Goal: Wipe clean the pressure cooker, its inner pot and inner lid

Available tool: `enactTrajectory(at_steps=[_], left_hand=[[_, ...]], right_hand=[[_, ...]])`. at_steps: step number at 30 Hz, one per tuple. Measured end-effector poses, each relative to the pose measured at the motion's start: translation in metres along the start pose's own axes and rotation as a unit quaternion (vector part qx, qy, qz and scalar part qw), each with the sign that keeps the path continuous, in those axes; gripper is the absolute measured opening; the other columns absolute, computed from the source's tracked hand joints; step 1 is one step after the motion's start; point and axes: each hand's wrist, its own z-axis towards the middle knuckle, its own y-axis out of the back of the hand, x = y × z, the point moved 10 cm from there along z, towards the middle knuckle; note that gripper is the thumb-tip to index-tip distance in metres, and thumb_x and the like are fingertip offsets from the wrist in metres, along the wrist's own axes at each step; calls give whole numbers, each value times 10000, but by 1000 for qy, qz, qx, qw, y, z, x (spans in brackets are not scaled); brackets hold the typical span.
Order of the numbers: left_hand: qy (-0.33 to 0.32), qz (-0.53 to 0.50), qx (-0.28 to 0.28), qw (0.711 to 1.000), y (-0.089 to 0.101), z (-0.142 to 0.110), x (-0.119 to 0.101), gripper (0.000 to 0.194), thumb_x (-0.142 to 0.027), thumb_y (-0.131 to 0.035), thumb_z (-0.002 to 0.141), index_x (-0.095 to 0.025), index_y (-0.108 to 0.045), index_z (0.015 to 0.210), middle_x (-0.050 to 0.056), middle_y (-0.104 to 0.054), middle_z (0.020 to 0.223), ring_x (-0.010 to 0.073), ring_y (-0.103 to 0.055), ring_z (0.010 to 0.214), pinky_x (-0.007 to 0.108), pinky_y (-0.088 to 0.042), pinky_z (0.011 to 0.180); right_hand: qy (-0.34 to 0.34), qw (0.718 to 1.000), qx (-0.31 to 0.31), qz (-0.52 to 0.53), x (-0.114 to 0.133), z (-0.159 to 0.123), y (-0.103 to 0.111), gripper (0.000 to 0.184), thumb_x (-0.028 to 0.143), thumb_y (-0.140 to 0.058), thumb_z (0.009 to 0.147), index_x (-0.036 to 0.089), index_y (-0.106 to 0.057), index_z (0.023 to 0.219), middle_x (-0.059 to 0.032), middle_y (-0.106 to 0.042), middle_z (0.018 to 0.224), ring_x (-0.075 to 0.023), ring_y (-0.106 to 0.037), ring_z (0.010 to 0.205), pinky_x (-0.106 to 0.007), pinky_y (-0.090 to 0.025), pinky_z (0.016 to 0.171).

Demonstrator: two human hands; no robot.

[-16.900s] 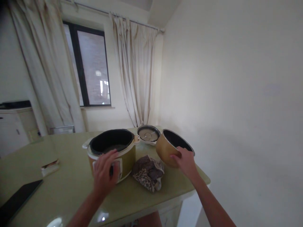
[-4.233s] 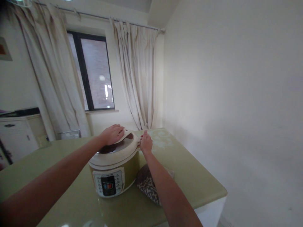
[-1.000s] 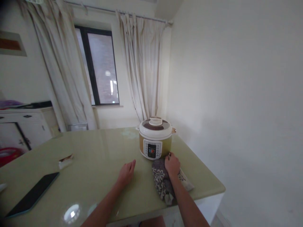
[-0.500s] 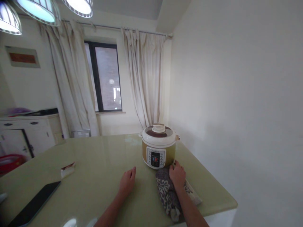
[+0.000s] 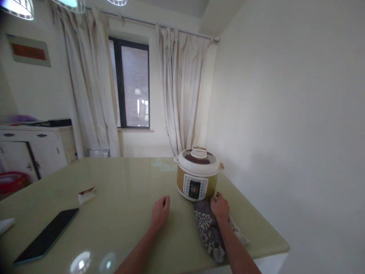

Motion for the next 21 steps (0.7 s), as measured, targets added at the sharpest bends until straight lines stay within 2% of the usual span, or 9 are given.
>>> enactTrajectory(at_steps=[7,12,16,21], left_hand=[[-12,-28,-5,1000,-5,2,3,374,-360,-417,1028,-217,-531,701,1,-563,667,173,-513,652,312,-286,657],[-25,-37,-4,999,-6,3,5,353,-361,-418,1014,-225,-489,695,-21,-525,636,160,-490,624,310,-265,641],[-35,-47,1,998,-8,3,7,318,-392,-439,995,-228,-505,731,-28,-537,640,159,-501,622,303,-270,632],[-39,-54,8,998,-8,3,6,290,-404,-431,975,-223,-549,781,-26,-558,648,165,-531,629,298,-283,631]], right_hand=[[-17,1000,20,3,-5,3,-5,539,354,-444,1009,88,-632,1439,-201,-716,1374,-324,-686,1273,-402,-510,1056],[-10,1000,6,28,-5,5,-6,559,368,-451,992,75,-630,1433,-211,-726,1347,-334,-691,1254,-414,-509,1063],[1,998,-8,64,-7,6,-9,567,385,-457,966,94,-650,1413,-195,-718,1374,-333,-688,1260,-409,-507,1078],[-11,992,-32,123,-11,3,-6,624,414,-467,923,62,-657,1401,-220,-719,1358,-343,-674,1283,-437,-494,1111]])
